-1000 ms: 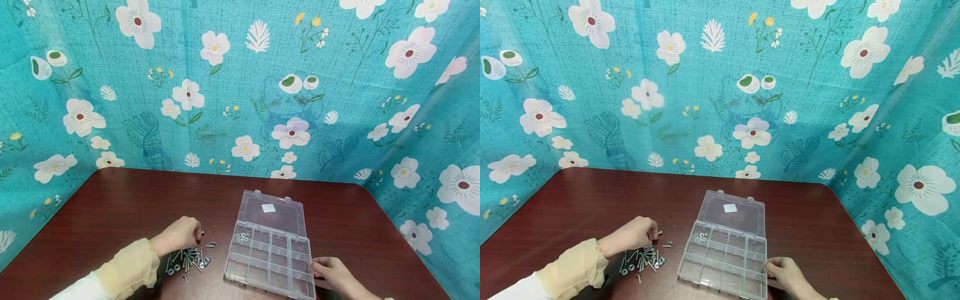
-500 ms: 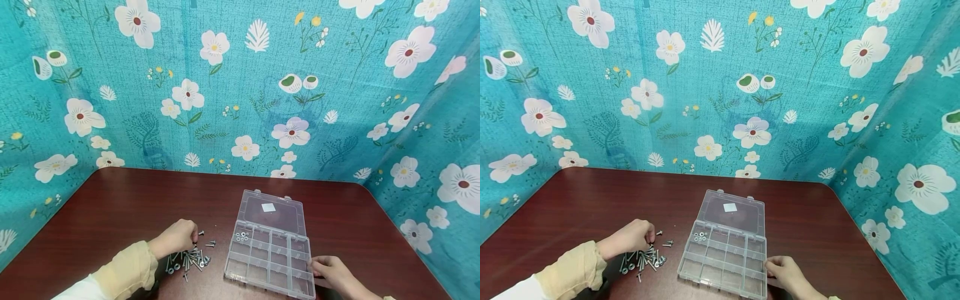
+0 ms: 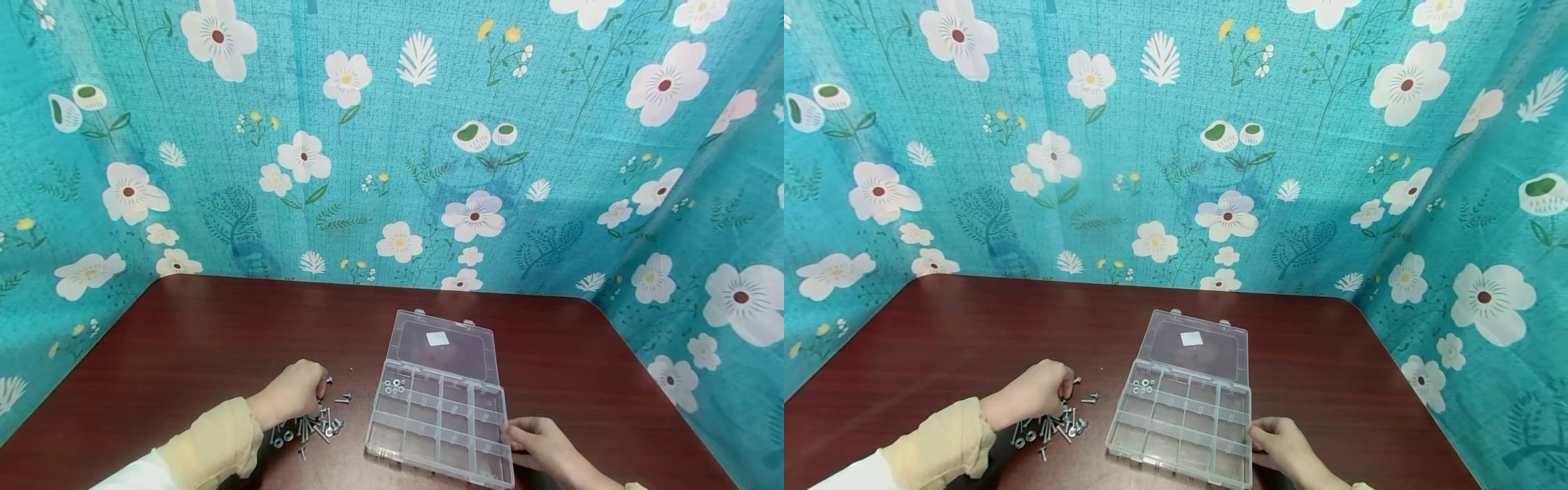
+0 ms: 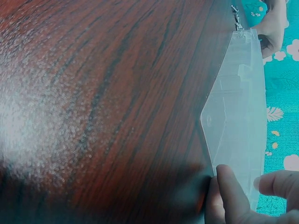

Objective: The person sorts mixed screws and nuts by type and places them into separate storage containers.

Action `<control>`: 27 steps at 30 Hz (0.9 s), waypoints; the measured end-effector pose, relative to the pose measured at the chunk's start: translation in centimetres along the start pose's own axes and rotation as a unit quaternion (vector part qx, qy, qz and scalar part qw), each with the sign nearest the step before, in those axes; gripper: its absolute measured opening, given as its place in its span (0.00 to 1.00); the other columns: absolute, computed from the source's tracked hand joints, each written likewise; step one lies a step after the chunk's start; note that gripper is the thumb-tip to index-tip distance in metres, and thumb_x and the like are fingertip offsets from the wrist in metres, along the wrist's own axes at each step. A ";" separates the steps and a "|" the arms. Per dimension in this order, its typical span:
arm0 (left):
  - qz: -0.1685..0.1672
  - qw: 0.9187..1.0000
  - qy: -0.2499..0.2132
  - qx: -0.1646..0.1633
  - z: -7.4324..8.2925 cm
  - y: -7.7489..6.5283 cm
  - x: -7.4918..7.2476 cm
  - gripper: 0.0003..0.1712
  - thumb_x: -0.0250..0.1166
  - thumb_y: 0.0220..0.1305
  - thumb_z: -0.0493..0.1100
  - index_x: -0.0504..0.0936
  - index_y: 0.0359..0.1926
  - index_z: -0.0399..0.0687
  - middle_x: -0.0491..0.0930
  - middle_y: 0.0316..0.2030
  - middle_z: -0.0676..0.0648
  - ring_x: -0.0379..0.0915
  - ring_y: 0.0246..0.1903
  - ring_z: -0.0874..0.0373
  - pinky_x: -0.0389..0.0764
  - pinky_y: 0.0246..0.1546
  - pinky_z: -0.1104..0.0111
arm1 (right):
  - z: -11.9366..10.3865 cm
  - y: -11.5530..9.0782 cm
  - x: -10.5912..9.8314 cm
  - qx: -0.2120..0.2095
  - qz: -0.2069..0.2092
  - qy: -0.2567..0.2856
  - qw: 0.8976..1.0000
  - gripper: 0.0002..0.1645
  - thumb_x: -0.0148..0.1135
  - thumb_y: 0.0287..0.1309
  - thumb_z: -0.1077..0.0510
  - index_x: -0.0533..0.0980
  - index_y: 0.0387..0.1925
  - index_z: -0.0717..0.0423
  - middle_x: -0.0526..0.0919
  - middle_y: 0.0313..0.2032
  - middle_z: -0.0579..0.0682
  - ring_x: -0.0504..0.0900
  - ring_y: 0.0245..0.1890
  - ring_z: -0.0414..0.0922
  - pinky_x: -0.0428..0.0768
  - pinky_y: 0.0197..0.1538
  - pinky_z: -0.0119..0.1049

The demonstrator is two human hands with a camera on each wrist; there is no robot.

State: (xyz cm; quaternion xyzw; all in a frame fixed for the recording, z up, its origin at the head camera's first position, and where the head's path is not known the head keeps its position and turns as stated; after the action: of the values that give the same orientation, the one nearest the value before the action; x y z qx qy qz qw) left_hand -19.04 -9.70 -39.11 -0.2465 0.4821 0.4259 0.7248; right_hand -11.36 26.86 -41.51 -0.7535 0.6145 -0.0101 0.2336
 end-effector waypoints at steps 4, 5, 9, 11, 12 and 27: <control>0.015 1.000 -0.001 0.011 0.6 0.6 -0.2 0.14 0.62 0.29 0.28 0.69 0.11 0.51 0.65 0.12 0.57 0.60 0.15 0.63 0.66 0.17 0.70 | 0.0 0.0 0.0 0.002 0.005 -0.006 1.000 0.25 0.47 0.60 0.63 0.64 0.46 0.88 0.76 0.33 0.51 0.76 0.35 0.41 0.81 0.44 0.44; 0.016 1.000 -0.005 0.011 0.8 0.9 -0.3 0.14 0.63 0.29 0.28 0.69 0.11 0.51 0.66 0.12 0.57 0.60 0.16 0.63 0.66 0.18 0.70 | 0.0 0.0 0.0 0.002 0.007 -0.008 1.000 0.25 0.47 0.60 0.63 0.64 0.46 0.88 0.76 0.33 0.51 0.76 0.35 0.42 0.81 0.44 0.45; 0.015 1.000 -0.022 0.015 1.7 2.1 -0.7 0.13 0.63 0.31 0.30 0.70 0.12 0.51 0.67 0.14 0.56 0.61 0.17 0.62 0.67 0.20 0.69 | 0.0 0.0 0.0 0.004 0.010 -0.013 1.000 0.24 0.47 0.60 0.63 0.65 0.46 0.87 0.76 0.33 0.51 0.76 0.35 0.42 0.81 0.44 0.45; 0.019 0.999 -0.028 0.026 2.2 2.8 -0.8 0.12 0.62 0.32 0.30 0.70 0.13 0.51 0.67 0.14 0.56 0.61 0.18 0.62 0.67 0.20 0.69 | 0.0 0.0 0.0 0.003 0.009 -0.012 1.000 0.24 0.47 0.59 0.64 0.65 0.45 0.87 0.76 0.33 0.51 0.76 0.35 0.42 0.81 0.44 0.45; 0.022 0.999 -0.031 0.036 2.6 3.2 -0.9 0.11 0.62 0.32 0.30 0.71 0.13 0.51 0.67 0.15 0.56 0.61 0.18 0.62 0.68 0.20 0.70 | 0.0 0.0 -0.1 0.004 0.009 -0.013 1.000 0.24 0.47 0.59 0.64 0.65 0.45 0.87 0.76 0.34 0.51 0.76 0.35 0.42 0.81 0.44 0.45; 0.004 0.985 -0.076 0.156 6.0 7.4 1.3 0.08 0.62 0.39 0.29 0.78 0.18 0.46 0.76 0.19 0.51 0.66 0.21 0.67 0.70 0.23 0.78 | -0.1 0.1 0.1 0.006 0.010 -0.017 1.000 0.25 0.47 0.60 0.63 0.64 0.46 0.88 0.76 0.34 0.51 0.75 0.35 0.42 0.81 0.44 0.46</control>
State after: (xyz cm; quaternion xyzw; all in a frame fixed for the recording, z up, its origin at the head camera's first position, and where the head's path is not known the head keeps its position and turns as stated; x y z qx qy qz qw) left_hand -22.26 -0.79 -37.44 -0.0950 0.4868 0.3658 0.7875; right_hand -11.46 26.76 -41.51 -0.7458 0.6182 0.0014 0.2481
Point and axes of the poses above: each hand's wrist, its own y-axis towards the middle knuckle, its own x-axis out of the palm, z = x × y, the point moved 3 cm from there along y, towards the middle knuckle
